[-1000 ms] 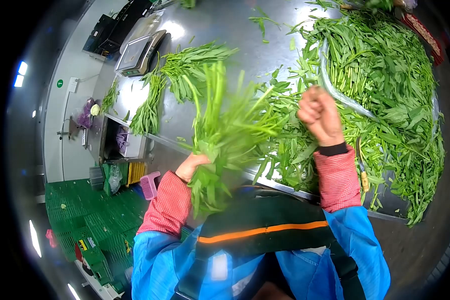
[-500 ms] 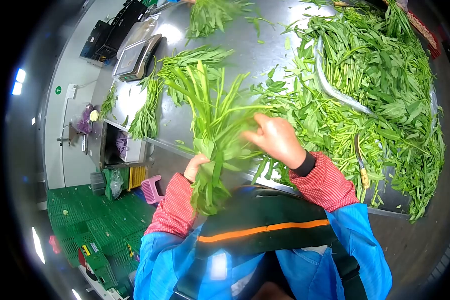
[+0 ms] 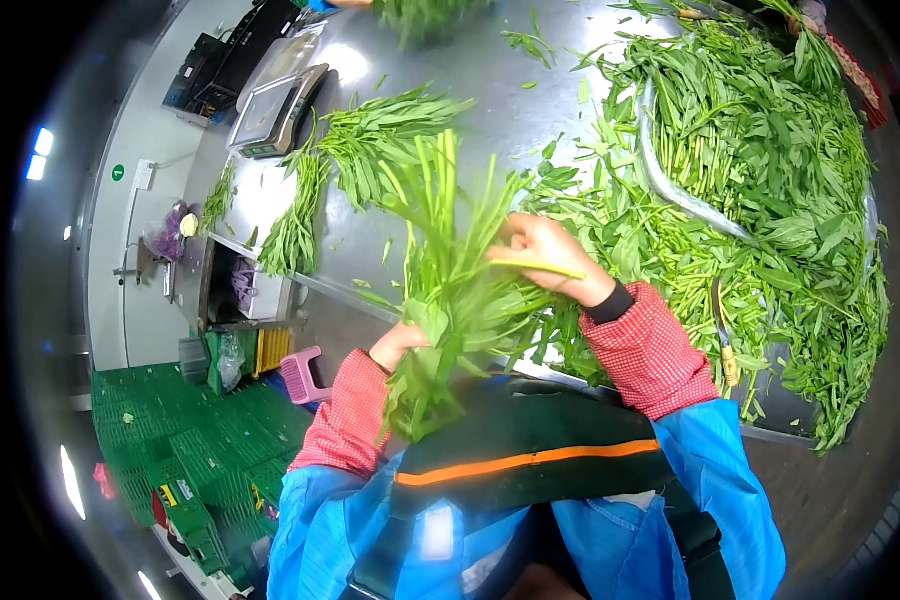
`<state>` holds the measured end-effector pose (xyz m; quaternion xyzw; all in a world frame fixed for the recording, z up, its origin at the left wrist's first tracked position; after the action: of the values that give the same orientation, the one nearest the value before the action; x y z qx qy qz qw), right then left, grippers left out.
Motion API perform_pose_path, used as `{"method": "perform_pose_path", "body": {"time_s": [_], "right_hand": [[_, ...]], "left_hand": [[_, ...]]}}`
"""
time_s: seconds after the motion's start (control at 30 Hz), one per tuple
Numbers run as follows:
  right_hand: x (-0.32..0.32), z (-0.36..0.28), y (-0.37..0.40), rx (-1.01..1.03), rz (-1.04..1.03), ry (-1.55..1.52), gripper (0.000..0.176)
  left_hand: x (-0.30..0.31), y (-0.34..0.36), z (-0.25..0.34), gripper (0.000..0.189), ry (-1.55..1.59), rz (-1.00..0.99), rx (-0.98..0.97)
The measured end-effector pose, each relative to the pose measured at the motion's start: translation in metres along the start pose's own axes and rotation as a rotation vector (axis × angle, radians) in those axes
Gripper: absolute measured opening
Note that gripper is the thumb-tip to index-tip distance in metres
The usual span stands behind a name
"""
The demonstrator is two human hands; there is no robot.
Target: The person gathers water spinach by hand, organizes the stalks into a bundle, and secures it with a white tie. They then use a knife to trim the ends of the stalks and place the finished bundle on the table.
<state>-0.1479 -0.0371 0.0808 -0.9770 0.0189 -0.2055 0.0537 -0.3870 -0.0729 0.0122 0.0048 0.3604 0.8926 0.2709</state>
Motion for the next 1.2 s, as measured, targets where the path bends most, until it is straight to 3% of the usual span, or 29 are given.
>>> {"method": "perform_pose_path", "body": {"time_s": [0.1,0.2,0.27,0.33,0.47,0.53,0.6,0.63,0.77,0.87,0.93,1.0,1.07,1.13,1.2], "right_hand": [[-0.016,0.023,0.000,-0.073,0.035,-0.573,0.019],[0.001,0.048,0.008,-0.459,0.057,-0.856,0.011],[0.022,0.048,0.007,-0.429,0.124,-1.340,0.004],[0.044,0.049,0.008,-0.386,0.205,-1.466,0.004],[0.029,0.029,0.006,-0.380,0.037,-0.591,0.019],[0.007,0.034,0.001,-0.284,0.040,-0.449,0.040],[-0.003,0.021,0.000,-0.270,-0.044,-0.238,0.041],[-0.010,0.013,-0.001,-0.197,-0.070,-0.334,0.035],[-0.023,0.047,0.003,-0.301,-0.023,-0.487,0.019],[0.012,0.065,0.007,-0.399,0.295,-0.734,0.013],[0.035,0.069,0.011,-0.511,0.291,-0.977,0.007],[0.057,0.066,0.013,-0.454,0.410,-1.293,0.020],[0.093,0.067,0.011,-0.228,0.428,-1.510,0.012],[0.127,0.064,0.022,-0.153,0.526,-1.682,0.010],[0.150,0.040,0.031,0.014,0.336,-1.677,0.007]], "left_hand": [[0.003,-0.001,-0.004,0.056,-0.021,-0.018,0.012],[0.006,0.005,-0.010,0.057,0.103,-0.013,0.047],[0.003,0.009,-0.007,0.059,0.219,-0.015,0.075],[0.003,0.010,-0.005,0.059,0.286,-0.013,0.096],[0.003,0.005,-0.008,0.060,0.306,-0.014,0.133],[0.000,0.003,-0.010,0.060,0.295,-0.018,0.144],[0.000,-0.001,-0.010,0.061,0.245,-0.027,0.135],[0.004,-0.003,-0.011,0.060,0.170,-0.039,0.103],[0.009,-0.004,-0.009,0.058,-0.052,-0.054,0.000],[0.014,0.003,-0.019,0.058,0.206,-0.056,0.110],[0.013,0.008,-0.012,0.060,0.239,-0.025,0.092],[0.011,0.016,-0.006,0.062,0.274,0.009,0.076],[0.022,0.014,-0.012,0.065,0.336,-0.018,0.012],[0.017,0.015,0.000,0.064,0.390,0.005,-0.036],[0.013,0.017,0.015,0.063,0.442,0.027,-0.083]]}}
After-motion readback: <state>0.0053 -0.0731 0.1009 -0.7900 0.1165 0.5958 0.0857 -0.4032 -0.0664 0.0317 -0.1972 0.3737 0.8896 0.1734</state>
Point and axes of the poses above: each hand's wrist, its own y-axis away from the middle knuckle, its own x-axis out of the back of the hand, z = x × y, the point moved 10 cm from there along -y, towards the middle knuckle, and after that the axes turned 8 degrees about z, right-handed, at the moved point
